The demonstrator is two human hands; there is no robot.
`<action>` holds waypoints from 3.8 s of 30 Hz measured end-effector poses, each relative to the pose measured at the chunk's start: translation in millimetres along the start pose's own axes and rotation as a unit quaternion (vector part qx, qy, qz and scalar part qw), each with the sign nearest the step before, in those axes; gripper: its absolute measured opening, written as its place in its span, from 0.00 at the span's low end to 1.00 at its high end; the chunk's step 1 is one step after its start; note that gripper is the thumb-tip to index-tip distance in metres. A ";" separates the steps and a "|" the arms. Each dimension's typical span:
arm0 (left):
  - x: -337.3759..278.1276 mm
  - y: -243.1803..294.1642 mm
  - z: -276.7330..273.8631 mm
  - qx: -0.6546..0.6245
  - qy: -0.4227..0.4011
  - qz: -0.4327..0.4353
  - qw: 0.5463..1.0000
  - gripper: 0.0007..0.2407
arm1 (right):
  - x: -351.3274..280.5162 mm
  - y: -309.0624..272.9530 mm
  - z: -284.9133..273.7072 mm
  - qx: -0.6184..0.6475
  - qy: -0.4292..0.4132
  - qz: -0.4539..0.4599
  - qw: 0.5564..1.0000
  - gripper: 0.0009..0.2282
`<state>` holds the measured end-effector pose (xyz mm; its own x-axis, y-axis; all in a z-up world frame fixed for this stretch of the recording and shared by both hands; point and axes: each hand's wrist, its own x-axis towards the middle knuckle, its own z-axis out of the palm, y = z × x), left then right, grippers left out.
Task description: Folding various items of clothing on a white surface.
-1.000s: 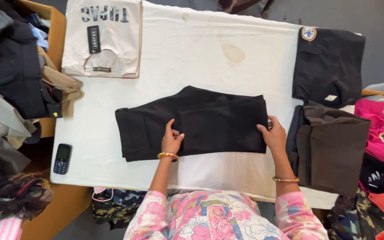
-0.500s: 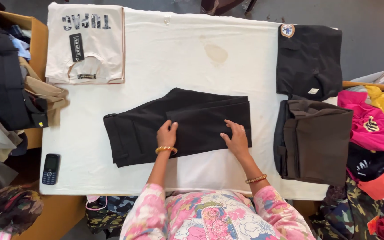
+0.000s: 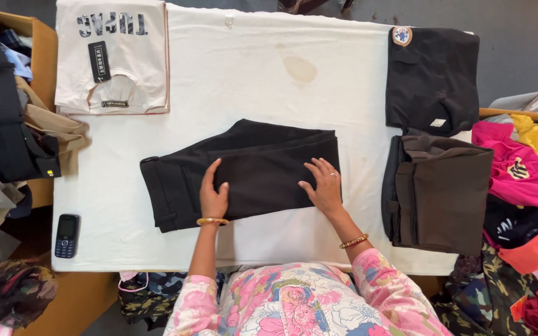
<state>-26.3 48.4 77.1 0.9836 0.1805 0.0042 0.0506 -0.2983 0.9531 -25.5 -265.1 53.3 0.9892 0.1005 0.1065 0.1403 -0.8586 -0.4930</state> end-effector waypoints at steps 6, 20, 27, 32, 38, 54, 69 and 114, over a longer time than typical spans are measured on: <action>-7.0 -51.4 -15.1 0.085 0.006 -0.092 0.992 0.23 | 12.9 18.3 8.9 0.009 0.005 0.030 0.999 0.19; -7.1 -85.7 6.6 0.207 0.114 -0.143 0.961 0.15 | 2.2 19.9 29.0 -0.053 -0.033 0.019 0.998 0.27; -3.5 -44.2 -7.4 0.183 0.078 -0.230 0.953 0.11 | 0.1 12.0 31.8 -0.052 -0.042 0.011 0.998 0.28; -13.6 -58.9 -24.7 0.125 0.141 -0.144 0.971 0.08 | -2.9 5.5 34.1 -0.062 -0.047 -0.015 0.997 0.29; -17.6 -59.7 -49.5 0.106 0.199 -0.082 0.971 0.10 | -2.5 -9.5 39.1 -0.079 -0.085 -0.042 0.992 0.30; -12.3 -69.6 -83.1 0.222 0.196 -0.181 0.938 0.18 | -3.2 -21.6 54.7 -0.106 -0.105 -0.084 0.985 0.30; -23.3 -128.9 -122.7 0.286 0.246 -0.110 0.920 0.33 | 33.0 -10.4 20.8 0.210 -0.032 0.303 0.929 0.36; 13.4 -48.1 61.8 0.523 -0.114 0.139 0.833 0.29 | -34.5 110.3 11.4 -0.136 -0.030 0.117 0.983 0.31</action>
<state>-4.8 7.2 12.5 0.9838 -0.1789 0.0103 -0.1786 -0.9740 0.1396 -43.7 -357.6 -14.6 0.9948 -0.0942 -0.0376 -0.1006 -0.9634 -0.2483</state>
